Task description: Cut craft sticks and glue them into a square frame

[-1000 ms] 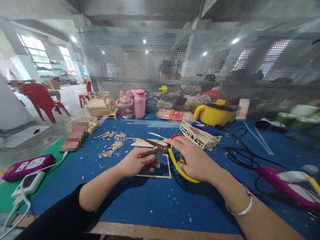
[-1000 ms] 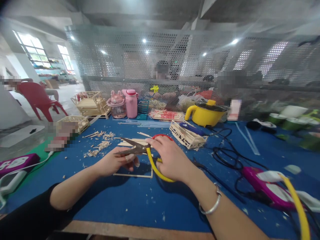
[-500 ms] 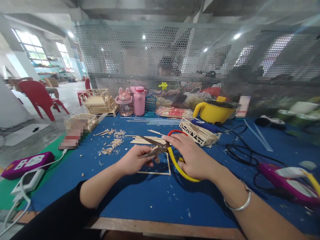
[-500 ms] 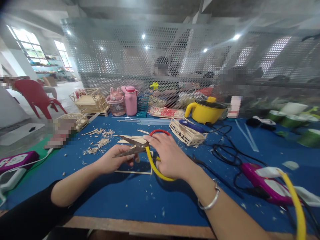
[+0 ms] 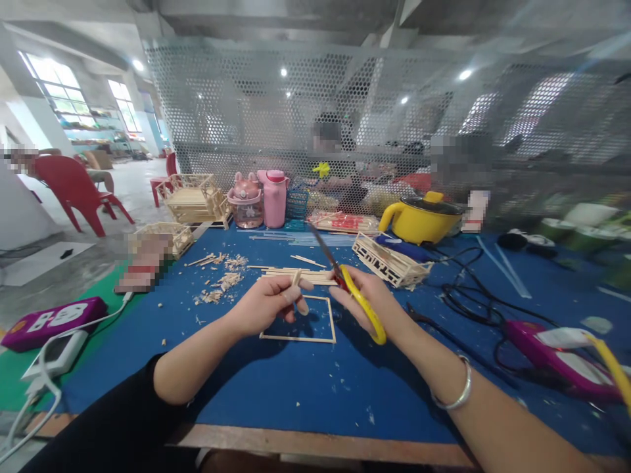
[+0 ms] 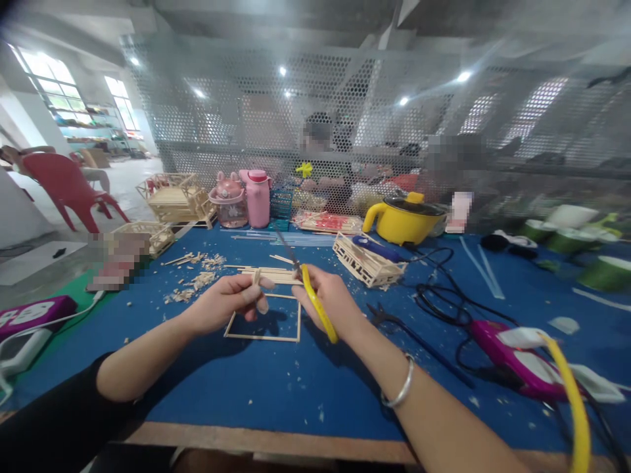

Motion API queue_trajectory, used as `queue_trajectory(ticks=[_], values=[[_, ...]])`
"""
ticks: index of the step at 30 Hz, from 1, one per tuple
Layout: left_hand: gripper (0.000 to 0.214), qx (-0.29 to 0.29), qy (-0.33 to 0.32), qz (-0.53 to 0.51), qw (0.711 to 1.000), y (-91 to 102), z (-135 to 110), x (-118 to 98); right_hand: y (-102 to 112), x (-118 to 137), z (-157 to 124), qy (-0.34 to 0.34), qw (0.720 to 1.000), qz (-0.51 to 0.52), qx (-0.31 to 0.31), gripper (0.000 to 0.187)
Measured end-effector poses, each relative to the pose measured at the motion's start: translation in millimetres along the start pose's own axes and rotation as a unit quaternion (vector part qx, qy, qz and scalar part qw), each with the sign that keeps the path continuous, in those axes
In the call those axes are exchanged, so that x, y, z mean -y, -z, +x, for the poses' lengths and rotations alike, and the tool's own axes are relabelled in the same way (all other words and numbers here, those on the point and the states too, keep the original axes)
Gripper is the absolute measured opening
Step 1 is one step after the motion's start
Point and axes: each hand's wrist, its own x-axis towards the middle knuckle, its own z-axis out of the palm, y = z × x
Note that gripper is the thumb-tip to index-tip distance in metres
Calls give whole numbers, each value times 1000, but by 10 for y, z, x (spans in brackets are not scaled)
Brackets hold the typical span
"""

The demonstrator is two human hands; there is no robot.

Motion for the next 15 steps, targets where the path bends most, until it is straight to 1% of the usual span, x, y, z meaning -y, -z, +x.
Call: queue_trajectory(ticks=[2, 4, 7, 10, 15], values=[[40, 19, 32, -37, 999, -17, -10, 5, -47, 39, 25, -45, 993, 104, -32, 21], [38, 42, 59, -68, 995, -58, -18, 26, -77, 103, 40, -75, 977, 195, -35, 30], [38, 63, 92, -88, 990, -137, -23, 65, -115, 197, 37, -63, 954, 292, -17, 40], [40, 78, 115, -80, 987, -187, -26, 90, -162, 239, 16, -45, 946, 322, 5, 41], [42, 116, 110, -32, 987, -189, -47, 85, -210, 246, -21, -36, 951, 308, 19, 36]])
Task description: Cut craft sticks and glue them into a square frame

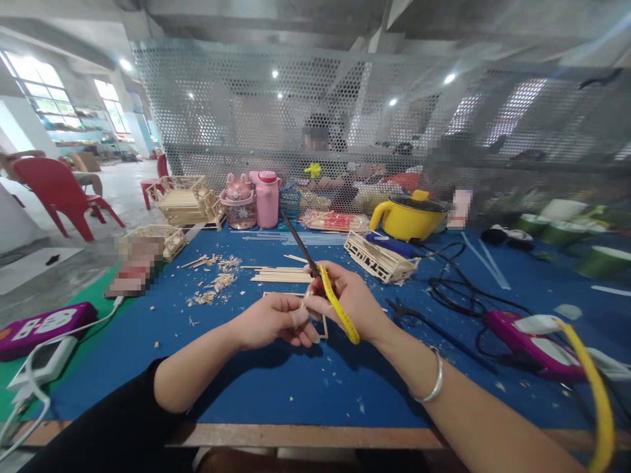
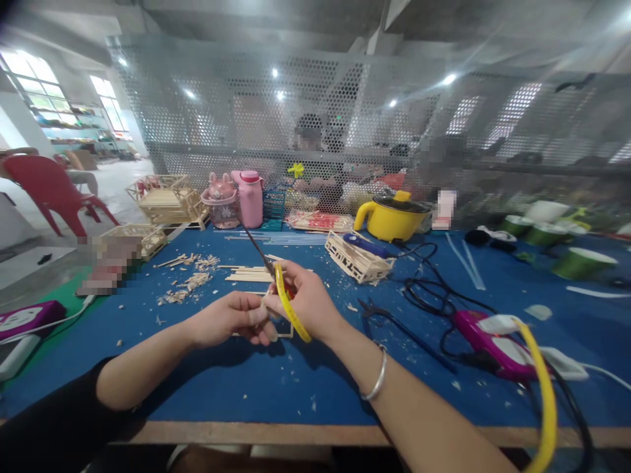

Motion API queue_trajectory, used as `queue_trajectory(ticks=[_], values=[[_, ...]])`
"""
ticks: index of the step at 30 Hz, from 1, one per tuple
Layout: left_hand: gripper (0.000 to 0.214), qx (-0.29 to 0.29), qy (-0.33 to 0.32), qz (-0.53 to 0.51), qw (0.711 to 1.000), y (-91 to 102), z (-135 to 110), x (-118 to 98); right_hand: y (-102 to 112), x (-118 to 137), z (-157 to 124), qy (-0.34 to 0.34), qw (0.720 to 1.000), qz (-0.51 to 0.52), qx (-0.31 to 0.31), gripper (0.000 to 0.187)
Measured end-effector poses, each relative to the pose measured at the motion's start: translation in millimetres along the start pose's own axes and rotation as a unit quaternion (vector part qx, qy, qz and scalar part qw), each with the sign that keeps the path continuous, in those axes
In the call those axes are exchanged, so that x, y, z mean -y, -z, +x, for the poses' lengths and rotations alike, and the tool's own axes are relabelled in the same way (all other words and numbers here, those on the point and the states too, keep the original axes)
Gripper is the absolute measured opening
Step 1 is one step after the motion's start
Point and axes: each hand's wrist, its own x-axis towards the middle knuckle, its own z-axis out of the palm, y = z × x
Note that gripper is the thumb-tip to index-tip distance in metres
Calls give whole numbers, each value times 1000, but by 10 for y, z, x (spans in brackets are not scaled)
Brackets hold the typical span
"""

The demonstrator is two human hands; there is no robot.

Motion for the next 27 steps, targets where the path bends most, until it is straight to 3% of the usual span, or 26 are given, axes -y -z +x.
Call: queue_trajectory(ticks=[6, 9, 15, 18, 23, 27], values=[[52, -5, -21, -40, 999, 31, -39, -49, -16, 35, -27, 2, 1000, -11, -2, 35], [43, 4, -38, -98, 994, 55, -28, -67, -10, 32, -20, -30, 1000, 4, 6, 37], [45, 15, 27, -148, 988, 22, -57, -82, 24, -31, 6, -44, 999, 14, 11, 43], [50, 22, 14, -120, 992, -17, -68, -51, -3, -23, -8, -53, 998, 19, 16, 41], [44, -29, -6, -51, 998, -66, -34, 7, -65, 9, -41, -20, 999, -24, 13, 36], [47, -75, -25, -52, 996, -30, -21, -6, 93, -33, -8, 39, 990, -130, -25, 33]])
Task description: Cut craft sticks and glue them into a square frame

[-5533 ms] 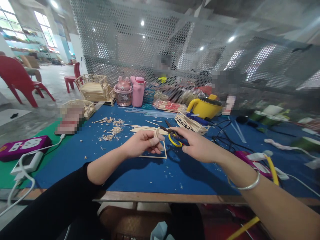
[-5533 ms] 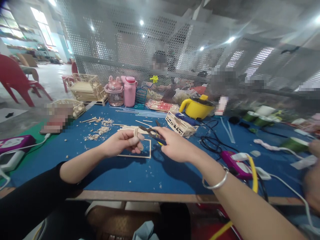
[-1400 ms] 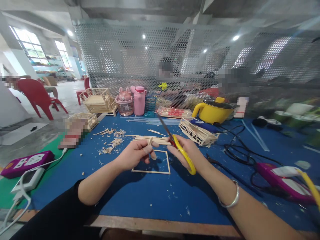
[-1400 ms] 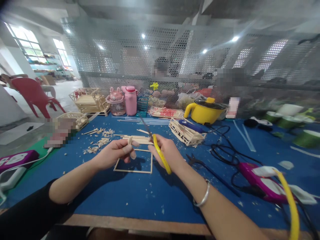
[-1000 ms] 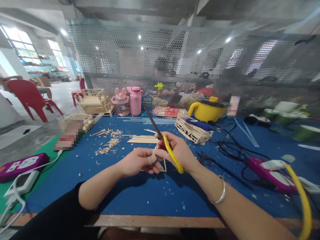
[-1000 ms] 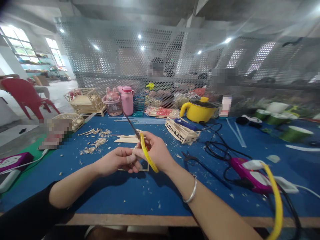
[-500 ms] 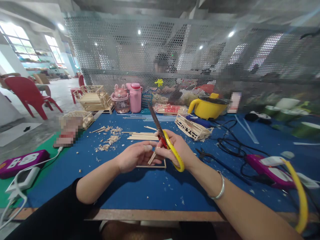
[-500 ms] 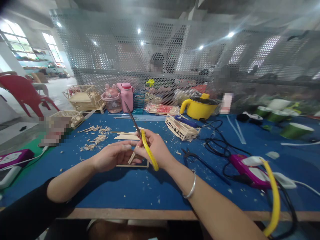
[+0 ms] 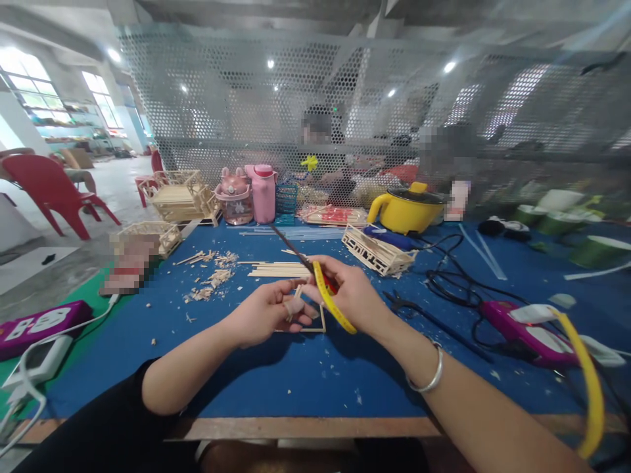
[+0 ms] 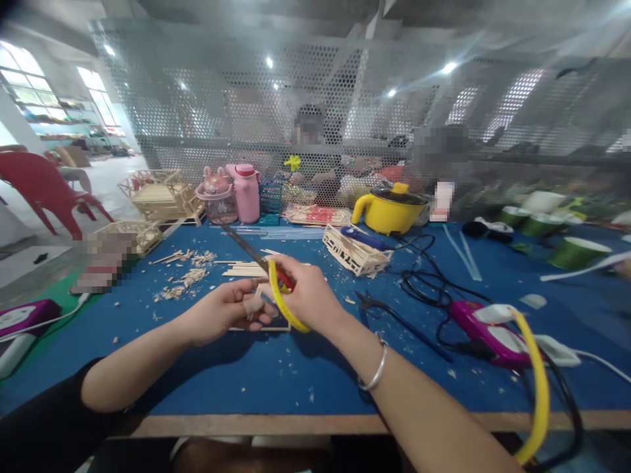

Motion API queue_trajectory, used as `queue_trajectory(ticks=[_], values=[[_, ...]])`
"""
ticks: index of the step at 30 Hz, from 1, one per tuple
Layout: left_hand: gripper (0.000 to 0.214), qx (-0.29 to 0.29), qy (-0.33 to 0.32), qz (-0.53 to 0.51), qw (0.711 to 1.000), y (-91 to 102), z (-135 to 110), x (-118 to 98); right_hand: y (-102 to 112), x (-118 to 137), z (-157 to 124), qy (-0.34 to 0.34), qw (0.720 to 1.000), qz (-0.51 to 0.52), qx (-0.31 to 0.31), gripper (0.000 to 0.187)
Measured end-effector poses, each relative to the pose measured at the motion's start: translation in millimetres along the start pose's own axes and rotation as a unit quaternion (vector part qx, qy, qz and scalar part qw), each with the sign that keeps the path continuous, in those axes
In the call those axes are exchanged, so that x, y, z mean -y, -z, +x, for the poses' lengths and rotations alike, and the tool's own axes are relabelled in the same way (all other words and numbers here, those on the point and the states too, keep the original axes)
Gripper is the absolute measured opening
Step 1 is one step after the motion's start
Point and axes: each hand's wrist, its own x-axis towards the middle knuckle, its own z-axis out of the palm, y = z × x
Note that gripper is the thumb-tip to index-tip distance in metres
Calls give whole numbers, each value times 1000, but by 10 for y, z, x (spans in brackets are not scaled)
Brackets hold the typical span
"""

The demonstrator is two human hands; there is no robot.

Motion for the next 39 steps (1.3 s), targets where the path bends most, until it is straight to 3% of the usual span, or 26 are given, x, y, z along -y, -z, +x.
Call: queue_trajectory(ticks=[4, 9, 12, 18, 25, 39], values=[[48, -35, -11, -9, 999, 56, 23, -27, 265, -109, 48, 28, 992, -122, -18, 35], [45, -56, -22, -13, 998, 100, 57, -29, 376, -127, 43, 89, 960, -237, 120, 53], [43, -65, -37, -7, 997, 114, 57, -33, 339, -142, 26, 93, 944, -278, 150, 58], [45, -68, -58, -1, 996, 127, 45, -27, 321, -152, 16, 113, 935, -306, 138, 59], [36, -28, -90, 56, 994, 162, 62, 35, 324, -127, 21, 120, 931, -315, 140, 60], [31, -39, -129, 97, 986, 119, 32, 19, 319, -50, 17, 128, 928, -319, 142, 64]])
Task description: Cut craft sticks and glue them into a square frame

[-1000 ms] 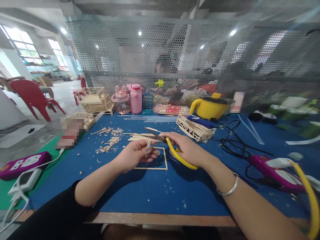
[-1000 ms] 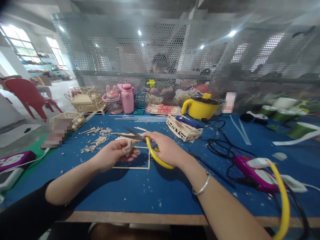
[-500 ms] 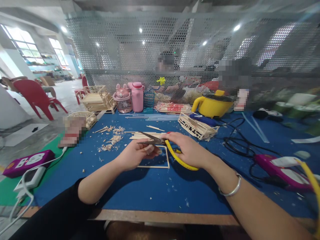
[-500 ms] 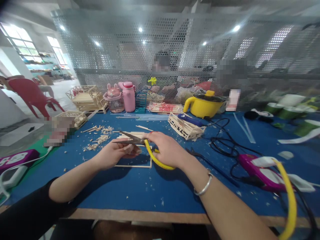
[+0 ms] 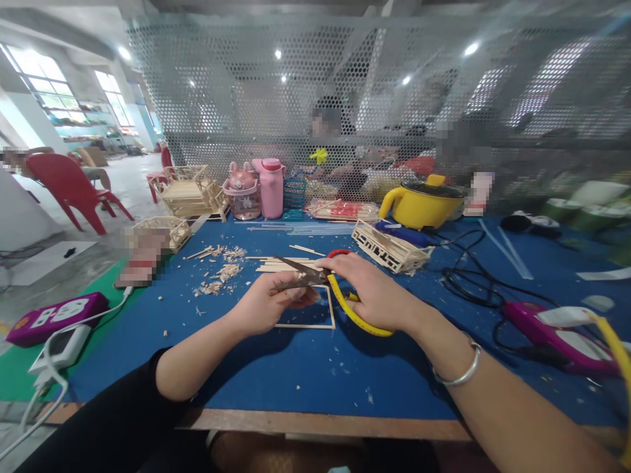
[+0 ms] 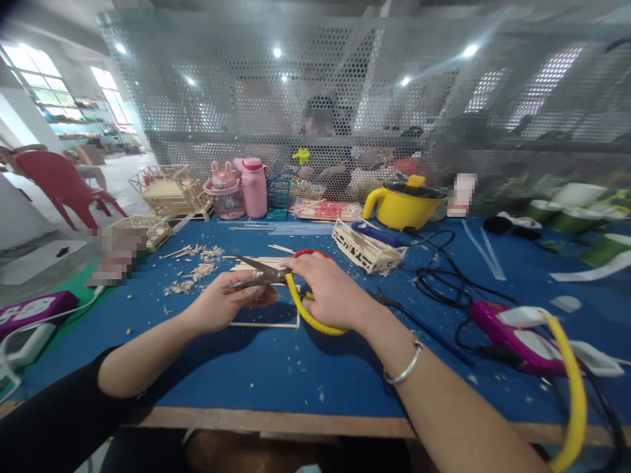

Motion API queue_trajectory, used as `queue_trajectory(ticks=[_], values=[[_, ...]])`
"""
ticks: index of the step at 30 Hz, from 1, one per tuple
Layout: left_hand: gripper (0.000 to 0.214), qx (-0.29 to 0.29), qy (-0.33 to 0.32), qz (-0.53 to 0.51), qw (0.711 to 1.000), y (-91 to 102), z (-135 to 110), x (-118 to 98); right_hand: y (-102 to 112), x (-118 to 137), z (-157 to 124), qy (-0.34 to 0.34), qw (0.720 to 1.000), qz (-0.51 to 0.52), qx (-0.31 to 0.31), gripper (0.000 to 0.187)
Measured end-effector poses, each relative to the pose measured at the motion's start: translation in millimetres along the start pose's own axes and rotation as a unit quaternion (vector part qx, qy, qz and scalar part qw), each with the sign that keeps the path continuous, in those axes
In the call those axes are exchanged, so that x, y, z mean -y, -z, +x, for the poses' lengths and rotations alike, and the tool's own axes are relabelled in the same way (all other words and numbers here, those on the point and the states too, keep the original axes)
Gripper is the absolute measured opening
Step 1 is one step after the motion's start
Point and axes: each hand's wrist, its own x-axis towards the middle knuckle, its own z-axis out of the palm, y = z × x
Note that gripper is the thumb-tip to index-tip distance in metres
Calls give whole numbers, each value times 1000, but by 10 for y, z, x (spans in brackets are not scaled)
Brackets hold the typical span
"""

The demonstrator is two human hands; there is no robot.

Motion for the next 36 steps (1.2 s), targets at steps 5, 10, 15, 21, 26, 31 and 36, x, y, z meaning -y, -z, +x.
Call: queue_trajectory(ticks=[5, 10, 15, 21, 26, 31, 36], values=[[28, -4, -13, -2, 1000, -11, -6, -20, -19, -13, -5, 2, 1000, -2, 3, 67], [27, -16, -28, -7, 999, -25, -7, -18, -25, 7, -7, -4, 1000, -11, 1, 67], [29, -26, -48, 0, 999, -25, 0, 4, -49, 9, -3, 1, 1000, -7, -3, 65], [30, -27, -69, 35, 997, -7, 8, 21, -83, 6, 5, 26, 999, 19, -26, 60], [29, -20, -72, 66, 995, -2, -10, -25, -95, 1, 1, 19, 999, 6, -28, 55], [27, -19, -60, 69, 996, 1, -26, -54, -115, -32, -7, 29, 998, -22, -47, 54], [27, 1, -75, 97, 992, 38, -32, -36, -89, -75, -16, 42, 995, -72, -50, 51]])
